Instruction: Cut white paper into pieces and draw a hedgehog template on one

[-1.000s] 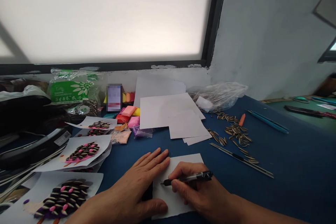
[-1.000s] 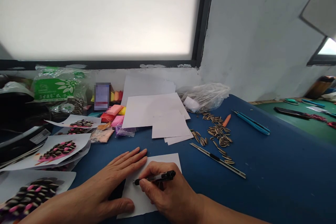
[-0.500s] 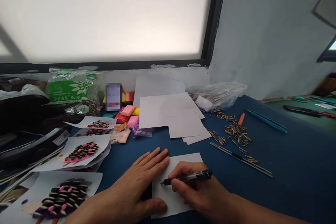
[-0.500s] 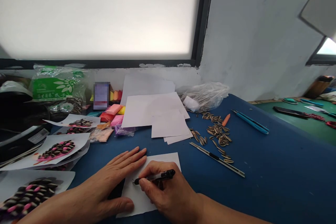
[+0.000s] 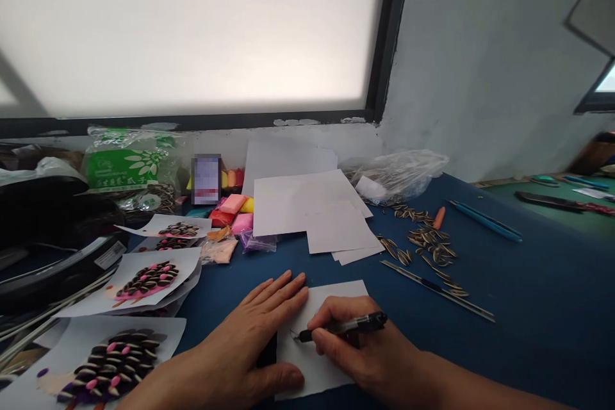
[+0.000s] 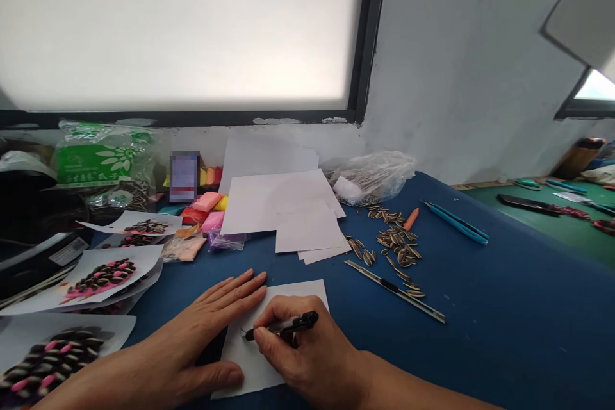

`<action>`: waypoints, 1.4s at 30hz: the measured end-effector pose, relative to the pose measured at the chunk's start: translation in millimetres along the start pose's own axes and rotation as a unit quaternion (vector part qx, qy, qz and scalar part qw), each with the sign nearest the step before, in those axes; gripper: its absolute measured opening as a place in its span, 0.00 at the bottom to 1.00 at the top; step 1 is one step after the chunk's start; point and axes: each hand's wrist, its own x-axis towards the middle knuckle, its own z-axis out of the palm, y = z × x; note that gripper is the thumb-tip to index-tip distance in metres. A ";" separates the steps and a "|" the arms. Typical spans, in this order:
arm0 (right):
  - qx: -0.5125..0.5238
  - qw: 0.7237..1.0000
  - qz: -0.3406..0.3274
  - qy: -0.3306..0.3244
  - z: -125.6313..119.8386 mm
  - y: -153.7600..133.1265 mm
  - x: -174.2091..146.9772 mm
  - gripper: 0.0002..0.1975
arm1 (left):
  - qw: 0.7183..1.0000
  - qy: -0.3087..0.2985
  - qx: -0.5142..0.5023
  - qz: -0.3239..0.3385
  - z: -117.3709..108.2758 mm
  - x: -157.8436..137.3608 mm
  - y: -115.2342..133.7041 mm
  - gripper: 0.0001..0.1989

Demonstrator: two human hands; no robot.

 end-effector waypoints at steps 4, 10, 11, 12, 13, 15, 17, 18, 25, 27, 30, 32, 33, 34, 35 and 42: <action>-0.005 1.000 -0.013 0.008 -2.0 -1.6 -4.1 0.08 | 1.000 -0.012 -0.001 -0.017 -1.3 0.5 3.2 0.40; -0.025 1.000 -0.011 0.014 -3.7 -1.2 -6.6 0.09 | 0.999 -0.024 0.001 -0.028 -3.2 0.3 6.1 0.41; -0.027 0.999 -0.011 0.013 -4.0 -0.4 -6.6 0.09 | 0.999 -0.024 0.002 -0.026 -3.0 0.2 5.6 0.41; -0.029 0.999 -0.010 0.011 -4.5 0.4 -6.7 0.09 | 0.999 -0.022 0.003 -0.025 -2.8 0.0 5.0 0.41; -0.032 0.999 -0.008 0.011 -5.1 1.0 -6.7 0.09 | 0.999 -0.021 0.003 -0.025 -2.6 -0.1 4.4 0.41; -0.039 0.999 -0.003 0.009 -6.4 1.4 -7.1 0.09 | 0.999 -0.023 0.004 -0.025 -2.0 -0.3 3.1 0.40; -0.043 0.999 -0.001 0.006 -7.8 0.4 -7.8 0.10 | 0.999 -0.023 0.009 -0.023 -1.2 -0.2 1.9 0.40; -0.044 0.999 0.001 0.006 -8.4 -0.6 -8.3 0.10 | 1.000 -0.020 0.012 -0.021 -0.7 -0.2 1.3 0.39; -0.032 0.999 0.003 0.004 -11.3 -4.6 -11.1 0.09 | 0.999 0.001 0.031 0.015 1.1 0.5 -1.4 0.39; -0.032 0.999 0.004 0.005 -12.2 -3.8 -12.0 0.09 | 0.999 0.001 0.035 0.017 1.6 1.0 -2.6 0.39; -0.037 0.999 0.011 -0.002 -13.7 -3.6 -13.6 0.09 | 0.999 0.012 0.031 0.027 3.8 1.1 -6.8 0.38; -0.040 0.999 0.014 -0.005 -14.5 -4.4 -14.0 0.09 | 0.999 0.023 0.026 0.037 5.5 0.1 -9.8 0.37; -0.039 0.999 0.018 -0.007 -14.8 -4.9 -13.8 0.08 | 0.998 0.027 0.024 0.042 6.1 -0.5 -10.8 0.36; -0.037 0.999 0.020 -0.008 -15.1 -5.5 -13.5 0.08 | 0.998 0.028 0.024 0.044 6.3 -1.0 -11.3 0.36; -0.036 0.999 0.021 -0.008 -15.2 -6.0 -13.0 0.08 | 0.998 0.027 0.025 0.043 6.3 -1.2 -11.2 0.36; -0.045 0.999 0.030 -0.009 -17.1 -7.3 -12.5 0.09 | 0.999 0.007 0.027 0.018 2.6 3.1 -5.1 0.37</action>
